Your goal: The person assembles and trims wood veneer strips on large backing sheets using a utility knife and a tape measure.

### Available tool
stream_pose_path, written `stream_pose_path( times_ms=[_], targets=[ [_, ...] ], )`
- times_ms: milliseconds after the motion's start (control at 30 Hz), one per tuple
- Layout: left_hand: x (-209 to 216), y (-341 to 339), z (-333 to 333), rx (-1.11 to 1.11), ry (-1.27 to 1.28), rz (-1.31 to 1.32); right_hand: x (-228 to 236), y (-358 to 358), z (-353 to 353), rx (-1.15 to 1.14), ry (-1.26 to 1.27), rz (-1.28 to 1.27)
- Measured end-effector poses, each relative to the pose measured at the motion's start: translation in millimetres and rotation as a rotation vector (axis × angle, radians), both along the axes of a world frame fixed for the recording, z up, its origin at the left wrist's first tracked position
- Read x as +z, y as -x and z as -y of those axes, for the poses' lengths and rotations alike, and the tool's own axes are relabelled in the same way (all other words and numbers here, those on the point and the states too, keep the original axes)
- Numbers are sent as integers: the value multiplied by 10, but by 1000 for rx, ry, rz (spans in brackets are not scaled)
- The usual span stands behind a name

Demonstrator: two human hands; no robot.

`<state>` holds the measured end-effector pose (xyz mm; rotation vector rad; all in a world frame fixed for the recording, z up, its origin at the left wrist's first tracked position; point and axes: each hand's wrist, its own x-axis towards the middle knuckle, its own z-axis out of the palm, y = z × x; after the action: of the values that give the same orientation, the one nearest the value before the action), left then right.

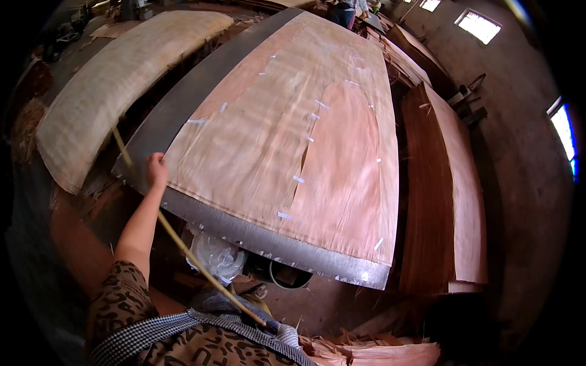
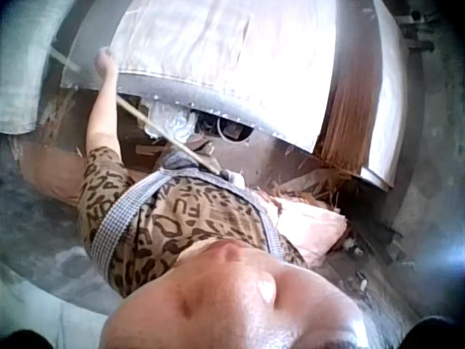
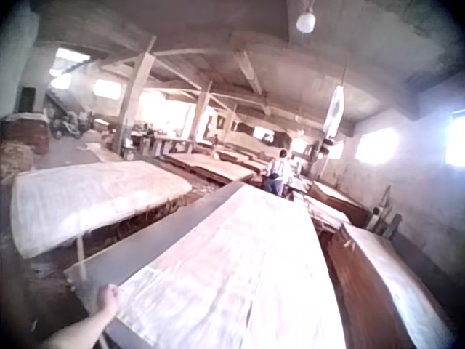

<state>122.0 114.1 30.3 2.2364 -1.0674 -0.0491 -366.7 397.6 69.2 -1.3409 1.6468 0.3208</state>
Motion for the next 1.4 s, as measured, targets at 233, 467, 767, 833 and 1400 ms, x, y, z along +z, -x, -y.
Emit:
stream_pose_path(
  times_ms=[233, 467, 767, 833, 1400],
  targets=[
    [-458, -852, 494, -124, -657, -891, -28, 262, -280, 249, 0, 42],
    [-615, 108, 561, 169, -563, -49, 11, 222, -385, 157, 238, 8],
    [-19, 415, 790, -622, -130, -843, 40, -193, -497, -304, 136, 196],
    [88, 1117, 969, -657, -281, -401, 155, -360, -442, -765, 83, 469],
    [598, -201, 244, -445, 83, -1690, 318, -612, 378, -1074, 261, 671]
  ],
)
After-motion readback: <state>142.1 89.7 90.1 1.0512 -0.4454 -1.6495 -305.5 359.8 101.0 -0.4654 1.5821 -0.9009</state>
